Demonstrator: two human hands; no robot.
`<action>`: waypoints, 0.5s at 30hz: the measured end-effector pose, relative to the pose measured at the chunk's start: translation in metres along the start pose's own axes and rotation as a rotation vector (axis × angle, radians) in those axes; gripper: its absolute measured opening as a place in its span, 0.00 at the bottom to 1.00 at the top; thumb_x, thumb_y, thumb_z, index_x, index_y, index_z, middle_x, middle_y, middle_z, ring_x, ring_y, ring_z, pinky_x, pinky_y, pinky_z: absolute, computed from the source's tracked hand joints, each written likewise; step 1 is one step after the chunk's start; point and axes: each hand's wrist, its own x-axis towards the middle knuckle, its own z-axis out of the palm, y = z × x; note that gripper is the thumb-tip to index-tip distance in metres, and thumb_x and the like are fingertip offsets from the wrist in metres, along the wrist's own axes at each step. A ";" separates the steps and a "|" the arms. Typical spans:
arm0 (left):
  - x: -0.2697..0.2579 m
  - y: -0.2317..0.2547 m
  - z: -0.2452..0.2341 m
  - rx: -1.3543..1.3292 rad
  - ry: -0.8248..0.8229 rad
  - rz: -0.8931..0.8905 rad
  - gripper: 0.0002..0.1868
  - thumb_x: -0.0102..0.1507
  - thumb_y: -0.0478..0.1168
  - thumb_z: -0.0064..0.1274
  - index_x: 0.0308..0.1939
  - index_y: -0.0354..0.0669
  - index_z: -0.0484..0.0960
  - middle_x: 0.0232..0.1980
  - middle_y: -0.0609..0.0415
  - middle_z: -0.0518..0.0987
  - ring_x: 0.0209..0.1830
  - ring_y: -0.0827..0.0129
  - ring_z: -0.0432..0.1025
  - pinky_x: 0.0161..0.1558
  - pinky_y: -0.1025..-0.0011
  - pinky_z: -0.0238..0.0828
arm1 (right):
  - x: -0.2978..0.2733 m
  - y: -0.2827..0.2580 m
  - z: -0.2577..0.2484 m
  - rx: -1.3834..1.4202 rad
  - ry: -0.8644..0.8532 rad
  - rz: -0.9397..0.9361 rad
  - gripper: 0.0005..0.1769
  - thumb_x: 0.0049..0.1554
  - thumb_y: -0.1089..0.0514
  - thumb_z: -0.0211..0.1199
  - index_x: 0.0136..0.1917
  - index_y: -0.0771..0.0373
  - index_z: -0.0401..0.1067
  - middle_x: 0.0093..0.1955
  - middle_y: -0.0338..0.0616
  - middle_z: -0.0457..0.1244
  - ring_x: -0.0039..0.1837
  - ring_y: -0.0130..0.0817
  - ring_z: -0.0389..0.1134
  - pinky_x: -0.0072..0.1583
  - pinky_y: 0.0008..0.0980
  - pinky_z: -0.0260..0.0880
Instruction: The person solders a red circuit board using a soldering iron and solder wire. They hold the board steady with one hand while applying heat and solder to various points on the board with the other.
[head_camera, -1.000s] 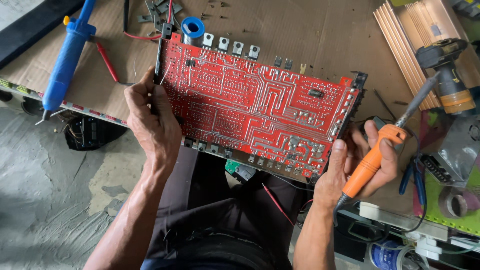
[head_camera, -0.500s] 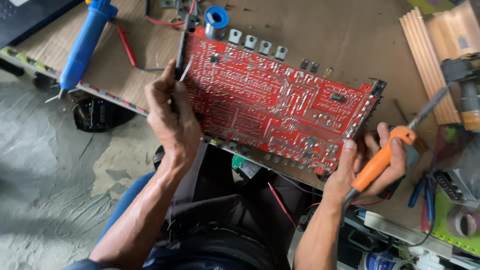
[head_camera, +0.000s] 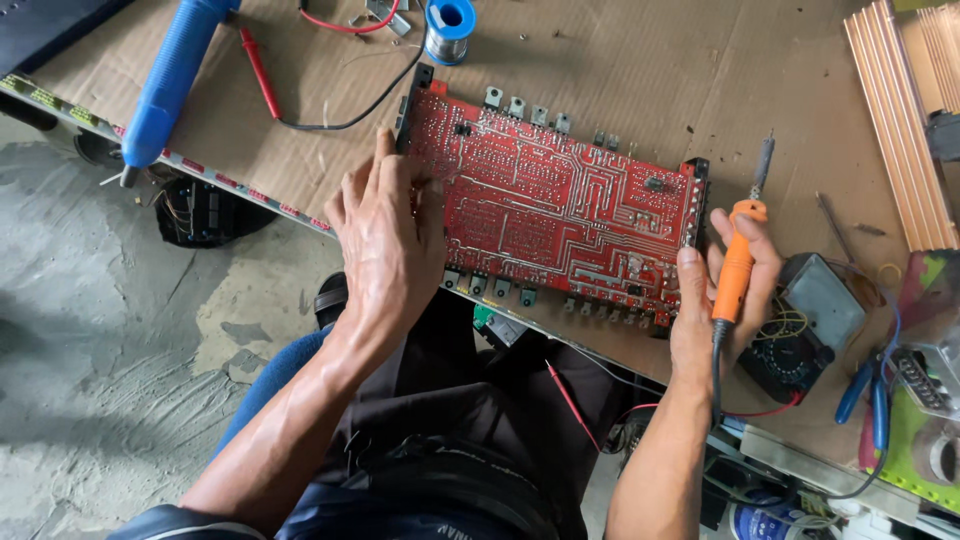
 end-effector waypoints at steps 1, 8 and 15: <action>-0.001 0.004 -0.001 -0.002 -0.002 0.003 0.06 0.66 0.38 0.54 0.46 0.43 0.75 0.69 0.33 0.72 0.58 0.34 0.69 0.57 0.44 0.57 | -0.004 0.004 -0.003 -0.002 0.003 0.001 0.23 0.68 0.67 0.61 0.72 0.56 0.58 0.72 0.64 0.58 0.75 0.58 0.58 0.71 0.66 0.59; -0.009 0.025 0.004 -0.107 0.119 0.634 0.07 0.70 0.40 0.47 0.41 0.47 0.81 0.36 0.55 0.78 0.38 0.58 0.73 0.56 0.53 0.60 | -0.038 -0.011 0.007 -0.142 0.144 -0.363 0.11 0.65 0.71 0.59 0.60 0.77 0.64 0.52 0.70 0.67 0.54 0.61 0.74 0.61 0.54 0.76; -0.035 0.031 0.017 -0.245 -0.037 0.737 0.11 0.71 0.45 0.46 0.43 0.48 0.84 0.29 0.59 0.69 0.33 0.66 0.70 0.56 0.50 0.64 | -0.054 -0.022 0.024 0.034 -0.002 -0.335 0.12 0.58 0.71 0.65 0.52 0.74 0.64 0.43 0.64 0.69 0.49 0.52 0.75 0.64 0.54 0.71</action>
